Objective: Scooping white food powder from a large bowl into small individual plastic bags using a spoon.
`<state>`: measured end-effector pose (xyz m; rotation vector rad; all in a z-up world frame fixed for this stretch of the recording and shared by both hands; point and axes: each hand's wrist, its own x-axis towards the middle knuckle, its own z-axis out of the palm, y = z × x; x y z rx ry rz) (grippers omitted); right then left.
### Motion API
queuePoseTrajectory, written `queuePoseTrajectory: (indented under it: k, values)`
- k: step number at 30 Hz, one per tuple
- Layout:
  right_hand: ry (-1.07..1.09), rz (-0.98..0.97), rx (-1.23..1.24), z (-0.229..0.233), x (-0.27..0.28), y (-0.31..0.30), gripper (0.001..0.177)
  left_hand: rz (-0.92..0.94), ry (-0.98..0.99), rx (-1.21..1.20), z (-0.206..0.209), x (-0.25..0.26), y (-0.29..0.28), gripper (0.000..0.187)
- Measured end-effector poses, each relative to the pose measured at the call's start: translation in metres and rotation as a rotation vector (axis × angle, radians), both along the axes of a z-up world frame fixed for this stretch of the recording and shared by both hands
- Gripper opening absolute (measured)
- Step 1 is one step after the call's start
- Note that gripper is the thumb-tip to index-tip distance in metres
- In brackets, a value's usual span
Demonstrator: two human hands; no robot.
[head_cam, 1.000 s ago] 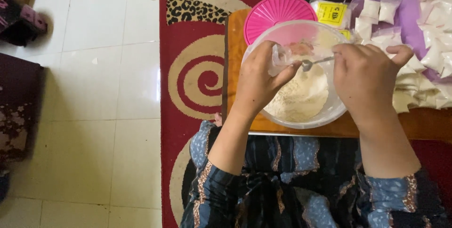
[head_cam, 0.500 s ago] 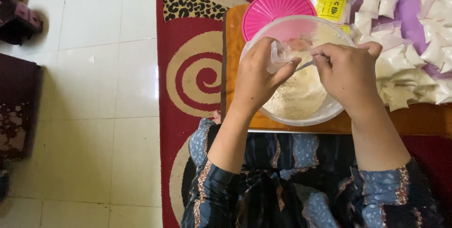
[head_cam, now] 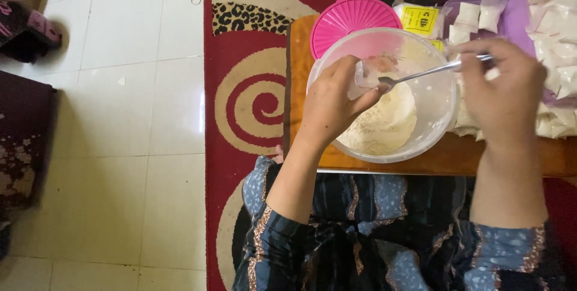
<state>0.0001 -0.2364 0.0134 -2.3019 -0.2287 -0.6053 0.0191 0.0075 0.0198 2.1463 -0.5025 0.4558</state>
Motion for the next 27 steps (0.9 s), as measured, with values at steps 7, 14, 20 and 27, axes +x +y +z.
queuePoseTrajectory:
  k: [7, 14, 20, 27]
  values:
    - [-0.054, -0.023, 0.114, -0.012, -0.011, -0.056, 0.016, -0.015, 0.104, 0.228, -0.004, 0.000, -0.002, 0.050]
    - [-0.031, 0.016, 0.120, 0.012, -0.024, -0.038, 0.016, -0.014, 0.173, 0.338, -0.007, 0.002, -0.004, 0.047]
    - [-0.125, 0.136, -0.135, 0.039, -0.034, -0.004, 0.011, -0.023, 0.204, 0.306, -0.008, 0.003, -0.003, 0.045]
    - [-0.312, 0.246, -0.428, 0.066, -0.055, 0.017, 0.024, -0.038, 0.162, 0.181, -0.003, 0.003, -0.001, 0.049]
